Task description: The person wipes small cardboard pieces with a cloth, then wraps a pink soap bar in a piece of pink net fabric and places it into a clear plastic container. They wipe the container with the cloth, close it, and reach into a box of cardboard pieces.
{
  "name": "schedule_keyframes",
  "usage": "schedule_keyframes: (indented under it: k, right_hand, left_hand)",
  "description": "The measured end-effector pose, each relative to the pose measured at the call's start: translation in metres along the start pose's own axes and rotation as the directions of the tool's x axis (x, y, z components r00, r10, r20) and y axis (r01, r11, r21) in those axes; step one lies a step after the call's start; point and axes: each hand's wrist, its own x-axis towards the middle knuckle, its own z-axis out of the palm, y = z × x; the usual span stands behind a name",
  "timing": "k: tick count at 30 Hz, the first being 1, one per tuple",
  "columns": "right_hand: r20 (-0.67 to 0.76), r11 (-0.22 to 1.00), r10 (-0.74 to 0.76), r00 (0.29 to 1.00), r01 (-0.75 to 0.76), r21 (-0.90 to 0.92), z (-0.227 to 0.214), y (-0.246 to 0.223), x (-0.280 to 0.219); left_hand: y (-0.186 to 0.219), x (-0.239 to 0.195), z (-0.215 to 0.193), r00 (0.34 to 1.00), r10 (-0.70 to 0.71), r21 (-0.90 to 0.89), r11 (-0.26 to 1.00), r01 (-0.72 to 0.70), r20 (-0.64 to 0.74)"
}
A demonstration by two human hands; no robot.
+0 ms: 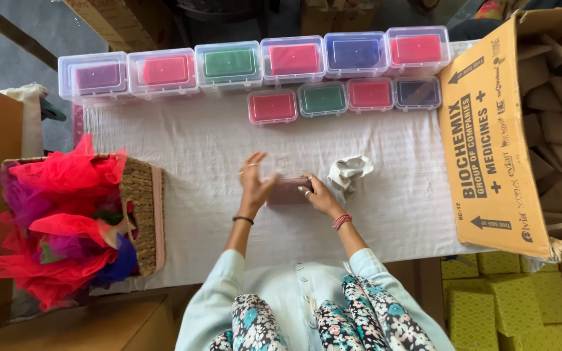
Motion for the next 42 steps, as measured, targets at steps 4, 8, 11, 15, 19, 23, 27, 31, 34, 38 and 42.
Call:
schedule_keyframes:
  k: [4,8,11,15,19,23,27,31,34,38,42]
  right_hand:
    - [-0.027,0.999,0.02,0.999,-0.021,-0.041,-0.001,-0.005,0.0]
    - [-0.143,0.962,-0.131,0.981,0.092,-0.256,-0.001,-0.007,-0.002]
    - [-0.249,1.0,-0.016,0.968,0.013,-0.014,0.002,-0.007,-0.003]
    - [-0.346,0.968,0.121,0.93,-0.033,0.248,0.007,-0.01,-0.006]
    - [-0.279,0.916,0.182,0.943,-0.059,0.398,0.001,-0.009,-0.009]
    - [-0.178,0.886,0.211,0.961,-0.111,0.45,-0.003,-0.006,-0.005]
    - [-0.151,0.913,0.209,0.966,-0.138,0.383,-0.005,0.006,-0.001]
    - [-0.204,0.95,0.204,0.957,-0.144,0.276,-0.004,0.002,-0.002]
    - [-0.251,0.954,0.171,0.953,-0.096,0.284,0.001,0.004,-0.003]
    - [-0.363,0.955,0.208,0.908,-0.108,0.275,0.003,-0.003,-0.001]
    - [-0.403,0.969,0.184,0.896,-0.097,0.227,0.006,-0.005,-0.002]
  left_hand:
    - [-0.019,-0.052,0.025,0.715,-0.699,-0.568,0.575,0.588,0.032]
    - [0.009,-0.063,0.012,0.674,-0.717,-0.539,0.503,0.676,0.177]
    - [0.015,-0.06,0.015,0.751,-0.635,-0.609,0.526,0.593,0.183]
    - [0.0,-0.054,0.021,0.703,-0.66,-0.551,0.494,0.673,0.266]
    - [-0.004,-0.051,0.023,0.713,-0.634,-0.541,0.504,0.674,0.298]
    - [0.0,-0.049,0.017,0.665,-0.666,-0.55,0.433,0.714,0.339]
    - [-0.002,-0.049,0.018,0.629,-0.694,-0.567,0.377,0.732,0.35]
    - [0.0,-0.046,0.017,0.647,-0.678,-0.573,0.392,0.72,0.349]
    - [0.003,-0.044,0.014,0.653,-0.667,-0.562,0.404,0.722,0.358]
    - [0.0,-0.048,0.023,0.673,-0.689,-0.408,0.551,0.728,0.269]
    - [-0.006,-0.059,0.039,0.75,-0.646,-0.412,0.65,0.638,0.142]
